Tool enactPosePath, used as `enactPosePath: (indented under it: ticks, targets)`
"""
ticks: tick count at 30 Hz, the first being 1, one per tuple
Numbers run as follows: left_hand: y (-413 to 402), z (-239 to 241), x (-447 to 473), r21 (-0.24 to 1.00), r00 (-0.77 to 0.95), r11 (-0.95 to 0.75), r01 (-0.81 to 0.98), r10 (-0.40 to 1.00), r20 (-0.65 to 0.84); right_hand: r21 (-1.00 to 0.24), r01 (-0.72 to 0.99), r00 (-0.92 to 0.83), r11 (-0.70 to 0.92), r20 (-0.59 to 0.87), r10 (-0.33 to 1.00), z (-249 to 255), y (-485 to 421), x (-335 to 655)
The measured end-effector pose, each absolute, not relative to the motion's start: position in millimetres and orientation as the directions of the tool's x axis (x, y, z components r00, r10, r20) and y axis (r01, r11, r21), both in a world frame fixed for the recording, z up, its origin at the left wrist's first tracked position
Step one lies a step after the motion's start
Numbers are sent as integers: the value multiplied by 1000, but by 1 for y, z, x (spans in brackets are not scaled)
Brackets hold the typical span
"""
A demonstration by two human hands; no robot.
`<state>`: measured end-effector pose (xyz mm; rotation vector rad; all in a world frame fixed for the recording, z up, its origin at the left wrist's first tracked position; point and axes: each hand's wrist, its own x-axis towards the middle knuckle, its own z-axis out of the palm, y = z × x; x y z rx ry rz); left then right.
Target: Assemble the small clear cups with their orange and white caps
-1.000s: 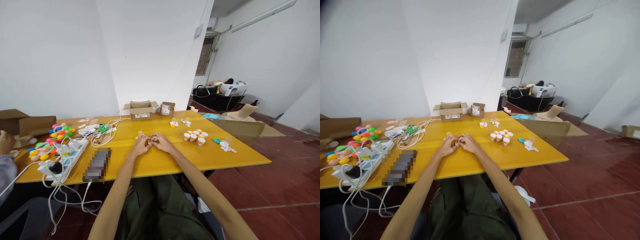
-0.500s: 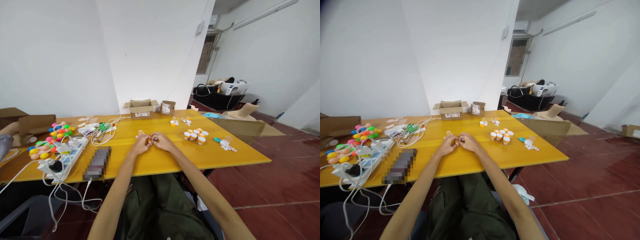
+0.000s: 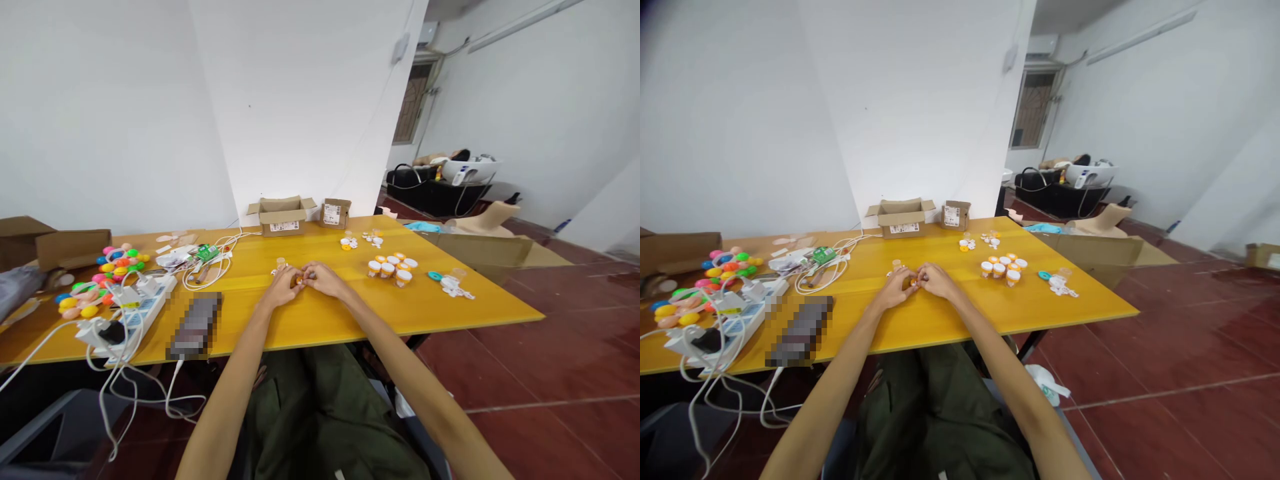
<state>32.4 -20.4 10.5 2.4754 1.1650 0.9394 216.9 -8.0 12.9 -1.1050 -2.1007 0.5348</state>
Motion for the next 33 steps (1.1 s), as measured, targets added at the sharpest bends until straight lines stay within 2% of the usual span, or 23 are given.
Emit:
enactPosePath:
  ticks: [7,15,33]
  targets:
    - [-18,8,31,472,477,-648,598,761,440,-717,463,-347,522,395,851,7,-3,221]
    - [-21,12,32,497,475,-645,581,764,437,-689,459,-357,561,435,827,3,-4,221]
    - [-22,13,33,518,465,-644,563,765,446,-686,479,-346,547,425,836,5,-9,220]
